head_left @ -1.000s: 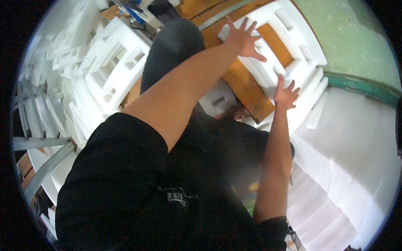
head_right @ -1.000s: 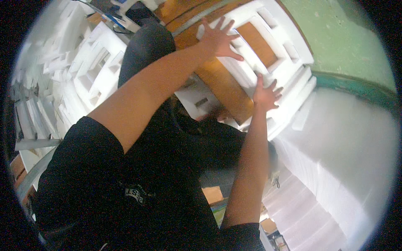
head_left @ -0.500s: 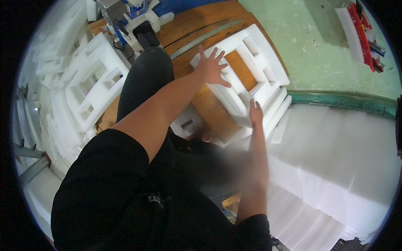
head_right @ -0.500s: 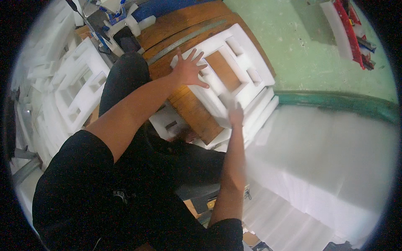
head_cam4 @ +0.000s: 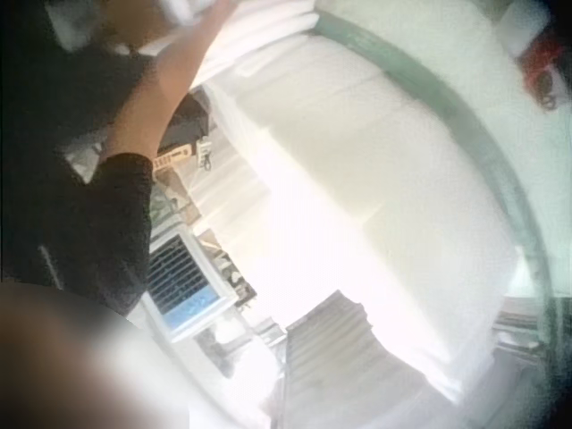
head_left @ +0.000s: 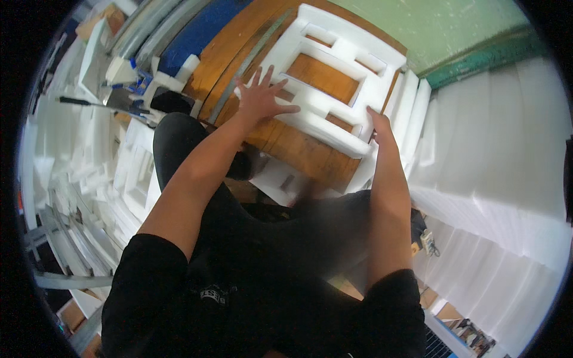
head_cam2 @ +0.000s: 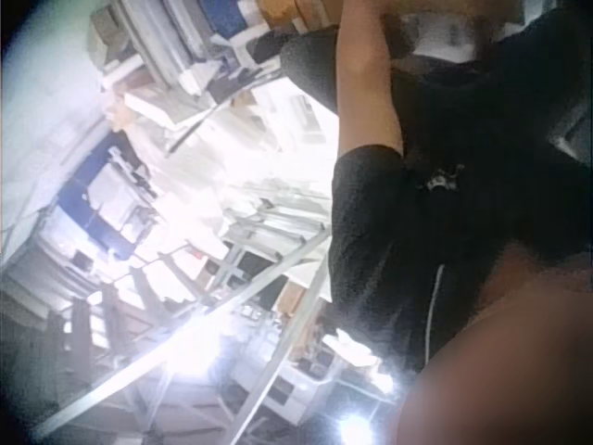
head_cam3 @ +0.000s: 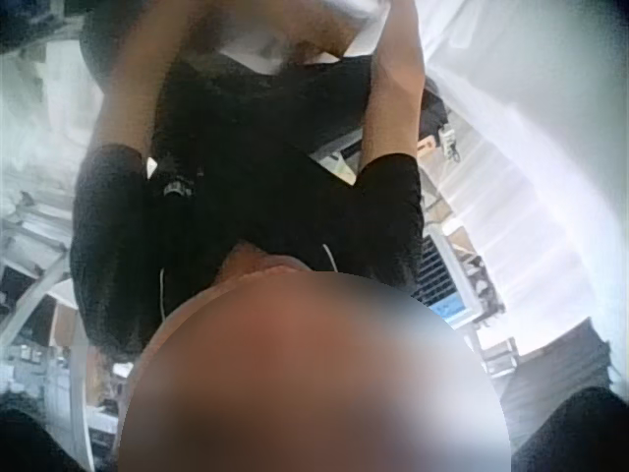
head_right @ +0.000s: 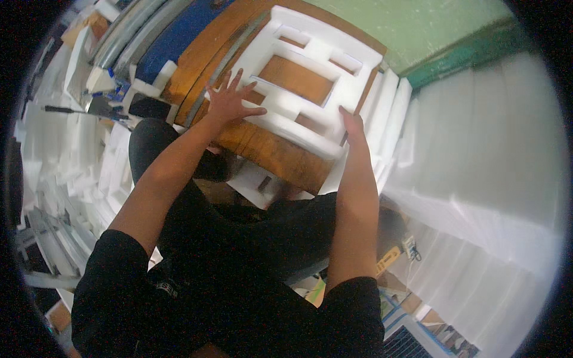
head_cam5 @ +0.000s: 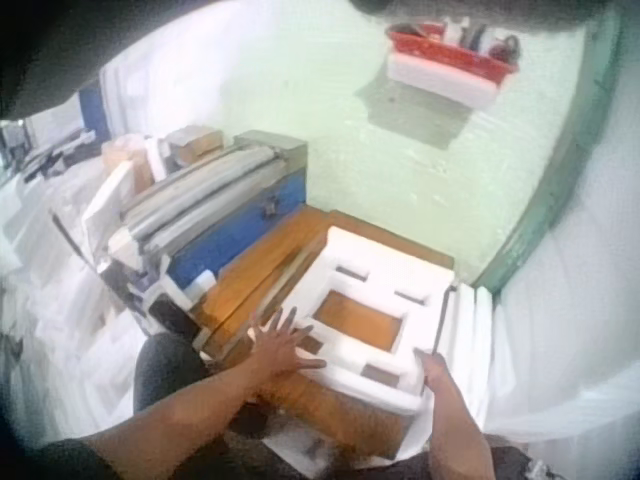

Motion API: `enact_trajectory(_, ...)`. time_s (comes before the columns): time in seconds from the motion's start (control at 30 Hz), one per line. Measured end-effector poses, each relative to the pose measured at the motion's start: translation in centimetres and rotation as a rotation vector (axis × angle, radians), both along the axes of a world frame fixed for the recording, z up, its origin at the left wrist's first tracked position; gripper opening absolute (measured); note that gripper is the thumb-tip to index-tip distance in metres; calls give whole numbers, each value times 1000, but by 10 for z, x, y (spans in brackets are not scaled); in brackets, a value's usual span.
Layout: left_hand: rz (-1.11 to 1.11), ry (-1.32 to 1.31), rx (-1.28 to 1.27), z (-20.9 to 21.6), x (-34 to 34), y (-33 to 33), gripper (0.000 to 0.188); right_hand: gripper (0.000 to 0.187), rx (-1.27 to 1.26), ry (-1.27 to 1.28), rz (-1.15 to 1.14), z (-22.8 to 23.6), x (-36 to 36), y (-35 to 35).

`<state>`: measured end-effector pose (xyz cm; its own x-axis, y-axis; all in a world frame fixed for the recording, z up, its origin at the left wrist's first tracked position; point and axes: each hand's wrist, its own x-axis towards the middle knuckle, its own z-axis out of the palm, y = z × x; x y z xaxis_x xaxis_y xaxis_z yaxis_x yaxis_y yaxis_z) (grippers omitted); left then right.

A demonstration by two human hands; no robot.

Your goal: The person assembles white styrofoam pieces into a structured frame on a wooden board. They pick up individual pieces, align them, and press them together to form a larger unit.

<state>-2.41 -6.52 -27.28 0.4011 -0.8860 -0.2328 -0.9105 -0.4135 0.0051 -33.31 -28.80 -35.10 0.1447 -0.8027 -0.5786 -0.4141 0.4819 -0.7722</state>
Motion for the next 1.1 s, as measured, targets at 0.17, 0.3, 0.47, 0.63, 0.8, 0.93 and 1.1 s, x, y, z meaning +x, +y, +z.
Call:
enact_trajectory(0.17, -23, -63, 10, -3, 8, 4, 105, 72, 176, -136, -120, 24, 12, 14)
enact_trajectory(0.3, -56, 26, -170, -2, 19, 9, 98, 69, 244, -401, -161, 39, 8, 10)
enact_trajectory(0.47, 73, 159, -834, -17, 43, 25, 104, 67, 1, -676, -156, 70, 28, 7)
enact_trajectory(0.63, 494, 1274, -1056, -46, -4, 72, 85, 70, -372, -670, -312, 128, 63, 56)
enact_trajectory(0.8, 442, 2113, -723, -36, -81, 85, 83, 72, -734, -797, -233, 147, 63, 97)
enact_trajectory(0.93, 21, 2425, -614, -56, -66, 101, 83, 66, -699, -1056, -299, 173, 65, 176)
enact_trajectory(1.1, 136, 2014, -668, 18, -83, 125, 74, 67, -719, -1181, -384, 175, 52, 211)
